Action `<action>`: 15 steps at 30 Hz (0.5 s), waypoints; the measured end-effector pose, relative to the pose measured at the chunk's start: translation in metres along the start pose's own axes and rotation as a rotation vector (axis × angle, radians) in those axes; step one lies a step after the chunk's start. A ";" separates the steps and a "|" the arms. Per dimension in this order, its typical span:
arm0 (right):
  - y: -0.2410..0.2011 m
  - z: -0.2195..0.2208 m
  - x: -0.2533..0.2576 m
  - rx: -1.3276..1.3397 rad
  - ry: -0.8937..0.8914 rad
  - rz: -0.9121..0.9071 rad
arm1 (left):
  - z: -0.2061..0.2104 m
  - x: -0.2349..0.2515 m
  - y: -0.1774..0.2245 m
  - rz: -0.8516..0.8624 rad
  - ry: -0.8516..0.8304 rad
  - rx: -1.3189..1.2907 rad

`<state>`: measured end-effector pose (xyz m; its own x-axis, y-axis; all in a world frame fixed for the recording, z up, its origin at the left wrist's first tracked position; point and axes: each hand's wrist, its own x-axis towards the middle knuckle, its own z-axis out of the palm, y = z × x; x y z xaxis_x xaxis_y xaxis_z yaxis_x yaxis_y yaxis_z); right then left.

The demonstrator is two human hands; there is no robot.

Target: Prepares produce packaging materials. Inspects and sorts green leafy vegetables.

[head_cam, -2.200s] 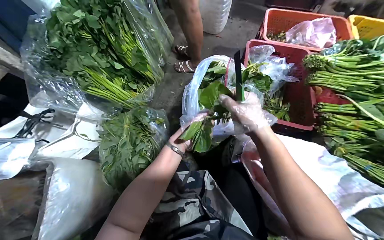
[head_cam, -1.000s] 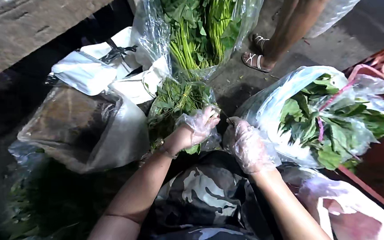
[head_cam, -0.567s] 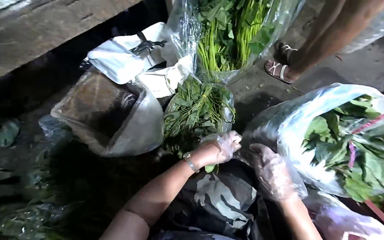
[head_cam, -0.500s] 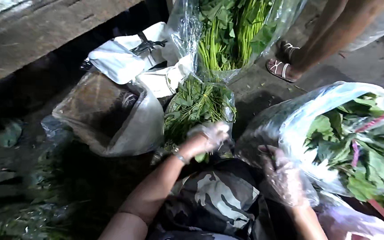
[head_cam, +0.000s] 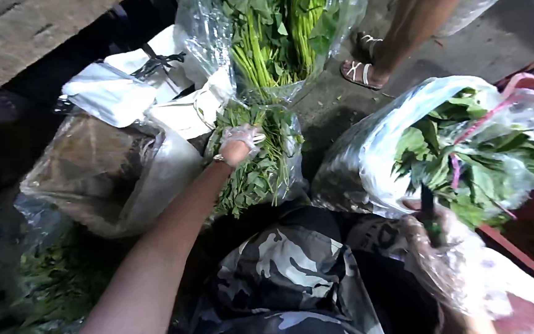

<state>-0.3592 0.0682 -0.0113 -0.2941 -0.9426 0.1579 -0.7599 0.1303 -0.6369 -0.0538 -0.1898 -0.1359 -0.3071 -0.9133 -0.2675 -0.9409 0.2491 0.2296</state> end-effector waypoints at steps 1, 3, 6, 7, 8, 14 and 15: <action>0.006 -0.011 -0.005 -0.008 0.026 0.019 | -0.003 -0.001 -0.001 0.002 0.003 0.004; 0.022 -0.034 -0.010 -0.012 0.074 0.070 | -0.013 -0.007 0.000 0.012 -0.006 0.030; 0.051 -0.071 -0.009 0.106 0.165 0.114 | -0.019 -0.010 0.004 0.077 0.029 0.076; 0.059 -0.083 -0.005 0.175 0.212 0.104 | -0.019 -0.010 0.005 0.098 0.052 0.076; 0.062 -0.095 0.000 0.227 0.253 0.074 | -0.020 -0.008 0.006 0.102 0.072 0.081; 0.038 -0.075 0.066 -0.378 -0.101 -0.165 | -0.018 -0.016 0.012 0.257 0.137 0.058; 0.031 -0.069 0.072 -0.477 -0.280 -0.099 | -0.010 -0.008 0.013 0.386 0.141 0.106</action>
<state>-0.4440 0.0257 0.0318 -0.0926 -0.9945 -0.0483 -0.9730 0.1007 -0.2075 -0.0624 -0.1823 -0.1218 -0.6243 -0.7797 -0.0479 -0.7722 0.6067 0.1887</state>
